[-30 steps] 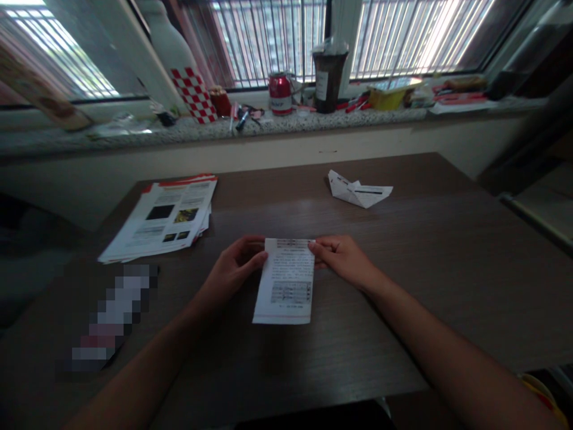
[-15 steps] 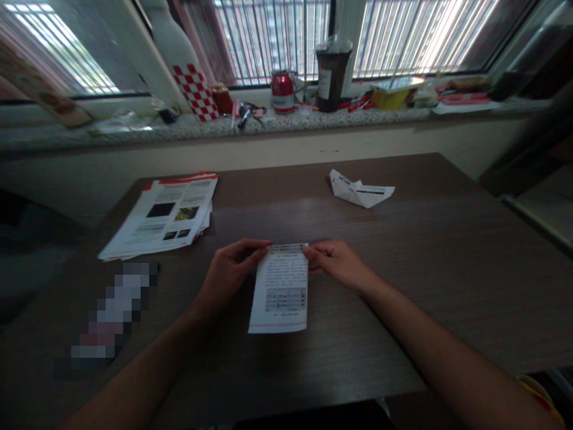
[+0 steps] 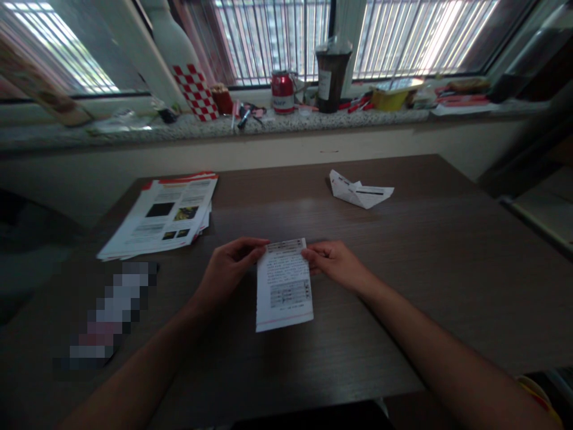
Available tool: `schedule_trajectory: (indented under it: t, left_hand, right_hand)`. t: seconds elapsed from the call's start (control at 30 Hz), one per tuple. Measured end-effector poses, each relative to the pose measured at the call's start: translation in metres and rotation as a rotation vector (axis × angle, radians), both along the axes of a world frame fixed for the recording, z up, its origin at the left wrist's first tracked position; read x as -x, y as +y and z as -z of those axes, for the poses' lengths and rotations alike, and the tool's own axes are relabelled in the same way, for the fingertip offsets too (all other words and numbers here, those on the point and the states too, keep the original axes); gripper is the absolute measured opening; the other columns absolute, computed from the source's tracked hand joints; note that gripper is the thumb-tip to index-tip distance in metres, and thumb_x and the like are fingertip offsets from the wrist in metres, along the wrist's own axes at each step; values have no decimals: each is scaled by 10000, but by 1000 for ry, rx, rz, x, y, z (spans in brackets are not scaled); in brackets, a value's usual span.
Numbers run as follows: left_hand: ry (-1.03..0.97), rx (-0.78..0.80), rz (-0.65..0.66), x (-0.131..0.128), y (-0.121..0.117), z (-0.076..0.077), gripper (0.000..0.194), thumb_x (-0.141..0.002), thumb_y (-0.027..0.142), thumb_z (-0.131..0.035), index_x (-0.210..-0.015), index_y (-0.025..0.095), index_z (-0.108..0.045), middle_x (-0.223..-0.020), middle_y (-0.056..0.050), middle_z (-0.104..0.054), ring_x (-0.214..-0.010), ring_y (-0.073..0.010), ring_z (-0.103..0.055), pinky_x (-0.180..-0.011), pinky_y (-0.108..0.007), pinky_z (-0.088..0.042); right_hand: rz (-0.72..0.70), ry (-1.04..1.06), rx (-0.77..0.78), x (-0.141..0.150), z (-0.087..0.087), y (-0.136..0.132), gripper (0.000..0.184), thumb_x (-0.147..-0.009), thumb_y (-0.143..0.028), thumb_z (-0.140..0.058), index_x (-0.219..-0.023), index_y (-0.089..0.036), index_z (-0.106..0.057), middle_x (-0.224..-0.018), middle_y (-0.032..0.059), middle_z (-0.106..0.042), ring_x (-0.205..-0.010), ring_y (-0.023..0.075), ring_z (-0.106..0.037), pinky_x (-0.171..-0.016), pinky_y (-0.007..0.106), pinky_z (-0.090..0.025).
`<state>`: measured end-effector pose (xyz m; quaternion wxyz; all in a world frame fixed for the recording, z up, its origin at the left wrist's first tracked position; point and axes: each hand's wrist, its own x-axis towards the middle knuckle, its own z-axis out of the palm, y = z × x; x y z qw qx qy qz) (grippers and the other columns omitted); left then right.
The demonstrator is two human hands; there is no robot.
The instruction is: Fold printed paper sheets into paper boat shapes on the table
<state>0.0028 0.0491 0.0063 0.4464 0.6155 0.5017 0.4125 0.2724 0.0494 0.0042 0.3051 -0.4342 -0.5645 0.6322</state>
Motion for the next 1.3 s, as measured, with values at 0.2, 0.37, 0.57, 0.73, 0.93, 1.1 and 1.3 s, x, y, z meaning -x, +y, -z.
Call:
schedule_trajectory:
  t: [0.2, 0.37, 0.57, 0.73, 0.93, 1.1, 1.3]
  left_hand:
    - [-3, 18, 31, 0, 0, 0, 203, -931, 332, -728, -1082, 215, -798, -1076, -57, -804, -986, -230, -746, -883, -362, -579]
    - [-11, 55, 71, -2, -1, 1, 191, -911, 319, -733, -1064, 217, -786, -1026, -57, -800, -940, -224, -739, -855, -367, -581]
    - [-22, 80, 72, -2, -1, -1, 178, -900, 317, -737, -1038, 212, -777, -972, -52, -790, -868, -206, -725, -812, -350, -572]
    - [-22, 87, 84, -3, -1, 1, 213, -904, 354, -736, -1054, 207, -774, -975, -59, -785, -872, -210, -715, -790, -343, -560]
    - [48, 55, 113, -5, -2, -3, 195, -915, 340, -706, -1039, 200, -762, -962, -63, -778, -885, -220, -717, -814, -358, -557]
    - [111, 40, 130, -7, -4, -7, 201, -916, 350, -686, -1022, 195, -758, -933, -53, -768, -853, -216, -712, -791, -343, -554]
    - [68, 47, 166, -11, -6, 1, 184, -922, 338, -692, -1019, 198, -762, -909, -58, -757, -826, -205, -698, -751, -332, -545]
  right_hand:
    - [21, 54, 48, 2, -1, -1, 383, -927, -567, -711, -941, -199, -816, -904, 72, -802, -802, 190, -743, -825, 368, -610]
    - [72, 44, 6, 3, 1, 0, 349, -936, -527, -705, -879, -198, -810, -827, 61, -779, -764, 177, -718, -788, 348, -599]
    - [102, 18, -21, 3, 3, 0, 360, -932, -531, -699, -847, -192, -785, -806, 53, -762, -779, 178, -710, -762, 330, -583]
    - [74, -32, -36, 5, -1, -1, 371, -941, -544, -686, -886, -189, -777, -874, 71, -777, -789, 180, -702, -744, 321, -556]
    - [71, -113, -160, 6, -5, -2, 400, -949, -553, -659, -853, -180, -767, -792, 46, -736, -725, 177, -648, -687, 309, -498]
    - [85, -116, -127, 9, -4, -4, 391, -937, -557, -667, -871, -184, -765, -789, 39, -727, -724, 186, -645, -674, 311, -485]
    - [60, -167, -173, 14, 0, -6, 340, -918, -528, -699, -886, -199, -781, -843, 53, -754, -754, 194, -659, -684, 316, -484]
